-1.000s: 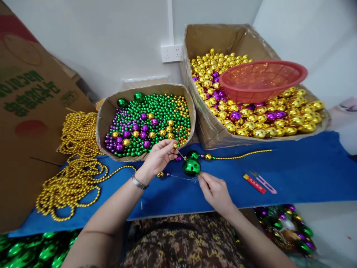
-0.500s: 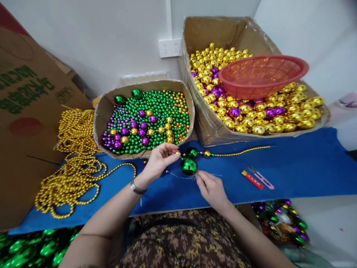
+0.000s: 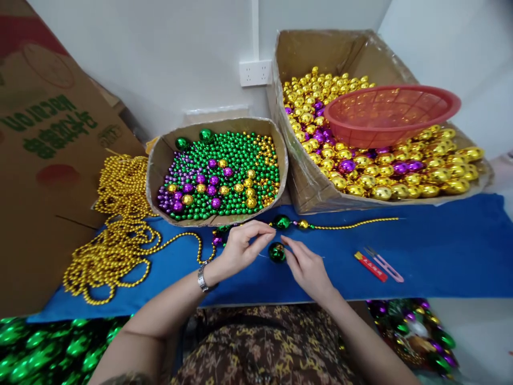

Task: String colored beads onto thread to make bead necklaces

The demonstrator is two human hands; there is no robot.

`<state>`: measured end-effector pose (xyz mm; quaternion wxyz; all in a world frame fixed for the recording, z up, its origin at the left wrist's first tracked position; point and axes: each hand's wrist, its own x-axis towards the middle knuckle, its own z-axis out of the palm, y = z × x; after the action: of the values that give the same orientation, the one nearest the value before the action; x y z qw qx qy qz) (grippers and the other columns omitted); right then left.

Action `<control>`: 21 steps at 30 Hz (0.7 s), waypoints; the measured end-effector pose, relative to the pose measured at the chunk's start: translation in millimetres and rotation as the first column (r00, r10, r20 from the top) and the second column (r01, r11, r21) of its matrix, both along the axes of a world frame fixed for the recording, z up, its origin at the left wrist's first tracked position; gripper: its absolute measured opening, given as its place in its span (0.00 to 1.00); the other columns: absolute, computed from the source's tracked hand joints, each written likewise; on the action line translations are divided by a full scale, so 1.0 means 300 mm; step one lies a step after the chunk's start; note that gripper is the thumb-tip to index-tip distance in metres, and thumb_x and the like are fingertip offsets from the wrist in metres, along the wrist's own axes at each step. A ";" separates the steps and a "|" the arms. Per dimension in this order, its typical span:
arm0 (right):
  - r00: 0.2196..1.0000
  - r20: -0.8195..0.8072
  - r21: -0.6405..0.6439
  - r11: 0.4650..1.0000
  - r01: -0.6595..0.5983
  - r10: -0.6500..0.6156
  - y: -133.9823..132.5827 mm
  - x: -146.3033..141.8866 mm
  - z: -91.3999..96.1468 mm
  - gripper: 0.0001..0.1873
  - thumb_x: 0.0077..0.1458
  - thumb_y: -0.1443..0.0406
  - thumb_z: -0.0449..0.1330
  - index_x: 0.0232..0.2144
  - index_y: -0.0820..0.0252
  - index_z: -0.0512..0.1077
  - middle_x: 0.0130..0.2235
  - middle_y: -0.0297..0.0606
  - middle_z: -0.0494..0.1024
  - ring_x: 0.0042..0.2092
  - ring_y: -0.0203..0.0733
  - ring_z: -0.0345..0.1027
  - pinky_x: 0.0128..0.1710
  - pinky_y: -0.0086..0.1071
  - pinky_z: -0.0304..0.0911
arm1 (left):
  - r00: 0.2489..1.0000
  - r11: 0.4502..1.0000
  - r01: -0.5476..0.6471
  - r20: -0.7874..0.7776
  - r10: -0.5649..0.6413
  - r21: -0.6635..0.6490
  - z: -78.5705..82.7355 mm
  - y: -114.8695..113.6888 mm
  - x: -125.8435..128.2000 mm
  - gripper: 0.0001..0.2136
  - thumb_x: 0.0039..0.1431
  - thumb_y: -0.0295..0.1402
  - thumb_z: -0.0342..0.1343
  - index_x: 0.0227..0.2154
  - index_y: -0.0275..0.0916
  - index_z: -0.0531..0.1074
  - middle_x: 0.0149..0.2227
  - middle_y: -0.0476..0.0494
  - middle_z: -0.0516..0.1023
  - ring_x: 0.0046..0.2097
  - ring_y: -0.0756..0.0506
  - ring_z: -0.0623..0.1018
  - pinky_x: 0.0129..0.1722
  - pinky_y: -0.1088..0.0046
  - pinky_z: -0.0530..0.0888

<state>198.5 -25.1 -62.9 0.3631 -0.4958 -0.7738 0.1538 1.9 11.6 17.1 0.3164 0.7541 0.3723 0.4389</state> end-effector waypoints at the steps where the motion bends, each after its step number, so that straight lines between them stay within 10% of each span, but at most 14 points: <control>1: 0.998 -0.051 0.022 0.999 -0.031 0.032 0.009 -0.018 0.022 0.17 0.64 0.65 0.49 0.54 0.59 0.67 0.48 0.43 0.77 0.49 0.42 0.73 0.49 0.34 0.70 | 1.000 1.000 0.015 0.008 -0.016 0.027 0.024 -0.003 0.006 0.07 0.60 0.29 0.56 0.37 0.39 0.78 0.38 0.42 0.81 0.41 0.47 0.80 0.43 0.71 0.75; 6: 0.975 -0.193 0.040 0.994 -0.100 0.106 0.025 -0.064 0.058 0.13 0.65 0.66 0.49 0.46 0.58 0.72 0.38 0.39 0.80 0.37 0.38 0.76 0.40 0.30 0.72 | 0.994 0.995 0.096 -0.043 -0.096 0.018 0.085 0.038 -0.038 0.09 0.63 0.32 0.52 0.40 0.39 0.77 0.39 0.41 0.81 0.42 0.47 0.79 0.43 0.71 0.75; 9: 0.974 -0.205 -0.016 0.995 -0.097 0.092 0.015 -0.046 0.044 0.14 0.65 0.64 0.50 0.47 0.58 0.73 0.39 0.40 0.80 0.37 0.38 0.76 0.40 0.30 0.72 | 0.937 0.992 -0.103 -0.328 0.120 0.069 0.074 0.132 -0.138 0.13 0.65 0.36 0.48 0.42 0.39 0.76 0.41 0.40 0.79 0.42 0.45 0.78 0.43 0.68 0.73; 12: 0.977 -0.199 -0.066 0.993 -0.095 0.080 0.007 -0.033 0.030 0.15 0.66 0.63 0.50 0.47 0.57 0.73 0.40 0.40 0.80 0.38 0.39 0.76 0.41 0.30 0.72 | 0.610 0.908 -0.354 -0.681 0.404 0.222 0.031 0.237 -0.242 0.15 0.63 0.40 0.50 0.44 0.36 0.75 0.42 0.35 0.77 0.45 0.38 0.76 0.42 0.63 0.72; 16: 0.978 -0.190 -0.082 0.992 -0.100 0.083 0.007 -0.042 0.023 0.15 0.66 0.62 0.49 0.47 0.56 0.74 0.41 0.39 0.81 0.41 0.40 0.76 0.41 0.31 0.71 | 0.357 0.901 -0.395 -0.874 0.329 0.178 -0.033 0.310 -0.311 0.14 0.60 0.36 0.53 0.45 0.35 0.74 0.43 0.32 0.76 0.45 0.33 0.76 0.38 0.61 0.72; 18: 0.981 -0.173 -0.090 0.991 -0.103 0.086 0.005 -0.048 0.027 0.15 0.66 0.62 0.49 0.47 0.56 0.73 0.42 0.39 0.81 0.42 0.40 0.76 0.42 0.31 0.71 | 0.439 0.899 -0.420 -0.839 0.322 0.125 -0.047 0.311 -0.315 0.13 0.58 0.34 0.54 0.44 0.36 0.74 0.44 0.33 0.75 0.44 0.34 0.76 0.39 0.60 0.72; 21: 0.987 -0.143 -0.099 0.992 -0.083 0.068 -0.002 -0.053 0.041 0.15 0.66 0.63 0.48 0.46 0.58 0.73 0.43 0.39 0.80 0.43 0.40 0.76 0.44 0.31 0.70 | 0.791 0.889 -0.448 -0.505 0.346 -0.092 -0.038 0.277 -0.292 0.14 0.56 0.35 0.57 0.44 0.36 0.74 0.44 0.37 0.76 0.43 0.39 0.76 0.42 0.62 0.74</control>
<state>182.7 -25.8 -50.6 0.3836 -0.4723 -0.7558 0.2420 -85.6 94.7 5.7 0.1922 0.7051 0.6327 0.2563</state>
